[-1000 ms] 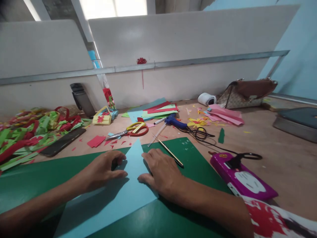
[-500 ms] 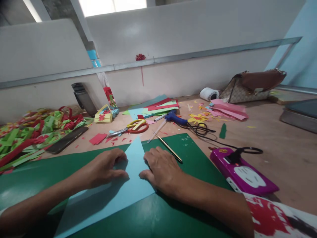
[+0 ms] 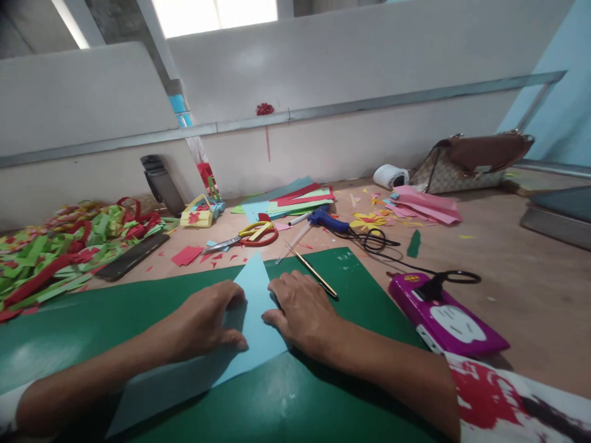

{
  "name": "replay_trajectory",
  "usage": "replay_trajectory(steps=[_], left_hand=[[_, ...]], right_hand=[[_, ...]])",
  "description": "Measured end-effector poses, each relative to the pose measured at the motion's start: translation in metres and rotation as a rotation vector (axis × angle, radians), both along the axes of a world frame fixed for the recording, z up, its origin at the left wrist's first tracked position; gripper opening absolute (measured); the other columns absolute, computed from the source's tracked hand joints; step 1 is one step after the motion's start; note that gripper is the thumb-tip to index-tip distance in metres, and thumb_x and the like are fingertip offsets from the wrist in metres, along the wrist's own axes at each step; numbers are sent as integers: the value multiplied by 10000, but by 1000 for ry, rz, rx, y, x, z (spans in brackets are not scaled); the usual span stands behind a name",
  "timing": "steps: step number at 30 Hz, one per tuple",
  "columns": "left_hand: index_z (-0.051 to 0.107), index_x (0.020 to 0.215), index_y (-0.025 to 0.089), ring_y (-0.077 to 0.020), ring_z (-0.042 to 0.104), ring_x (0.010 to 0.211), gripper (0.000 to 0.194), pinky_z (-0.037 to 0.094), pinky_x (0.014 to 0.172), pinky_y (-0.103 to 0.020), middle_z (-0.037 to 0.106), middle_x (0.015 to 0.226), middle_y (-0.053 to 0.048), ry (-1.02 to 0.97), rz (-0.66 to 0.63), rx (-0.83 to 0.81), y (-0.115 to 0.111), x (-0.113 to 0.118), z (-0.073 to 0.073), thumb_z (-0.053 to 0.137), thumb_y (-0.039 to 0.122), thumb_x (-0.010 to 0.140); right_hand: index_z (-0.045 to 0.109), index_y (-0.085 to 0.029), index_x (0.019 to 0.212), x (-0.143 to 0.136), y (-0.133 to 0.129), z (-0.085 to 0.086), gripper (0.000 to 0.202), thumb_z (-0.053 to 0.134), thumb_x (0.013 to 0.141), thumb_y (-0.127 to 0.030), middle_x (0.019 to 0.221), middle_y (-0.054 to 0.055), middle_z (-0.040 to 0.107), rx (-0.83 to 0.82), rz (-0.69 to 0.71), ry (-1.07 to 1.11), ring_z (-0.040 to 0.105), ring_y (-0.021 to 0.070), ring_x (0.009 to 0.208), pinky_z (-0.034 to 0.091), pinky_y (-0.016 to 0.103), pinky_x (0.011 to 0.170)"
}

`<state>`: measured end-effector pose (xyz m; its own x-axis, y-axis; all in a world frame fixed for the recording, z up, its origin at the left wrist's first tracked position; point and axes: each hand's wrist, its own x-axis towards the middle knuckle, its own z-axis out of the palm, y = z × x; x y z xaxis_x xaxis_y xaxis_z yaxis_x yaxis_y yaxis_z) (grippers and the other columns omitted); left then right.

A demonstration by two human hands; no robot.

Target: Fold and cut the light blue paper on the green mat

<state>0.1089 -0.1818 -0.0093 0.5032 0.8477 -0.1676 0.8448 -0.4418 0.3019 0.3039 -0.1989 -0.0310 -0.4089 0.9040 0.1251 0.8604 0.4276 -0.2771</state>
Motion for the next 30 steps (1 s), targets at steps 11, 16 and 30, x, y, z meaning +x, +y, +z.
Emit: replay_trajectory(steps=[11,16,30], left_hand=[[540,1066,165,-282,477,1048,646,414,849,-367,540,1131,-105,-66,-39,29,0,2,1,817,462,564],[547,996,148,-233,530,876,574,418,716,-302,587,992,-82,-5,-25,-53,1,2,7,806,456,586],[533,844,162,-138,508,688,197,373,572,-224,551,748,21,-276,0,-93,27,-14,8,618,217,675]], right_hand=[[608,-133,1051,-1,-1,1,241,599,826,-219,965,98,607,-14,-22,13,525,231,911,405,364,823],[609,-139,1022,-1,1,0,216,605,821,-219,946,91,600,-11,-18,18,521,226,892,408,362,812],[497,-155,1212,2,0,0,330,431,922,-298,1014,93,605,-65,-15,332,531,219,922,408,377,830]])
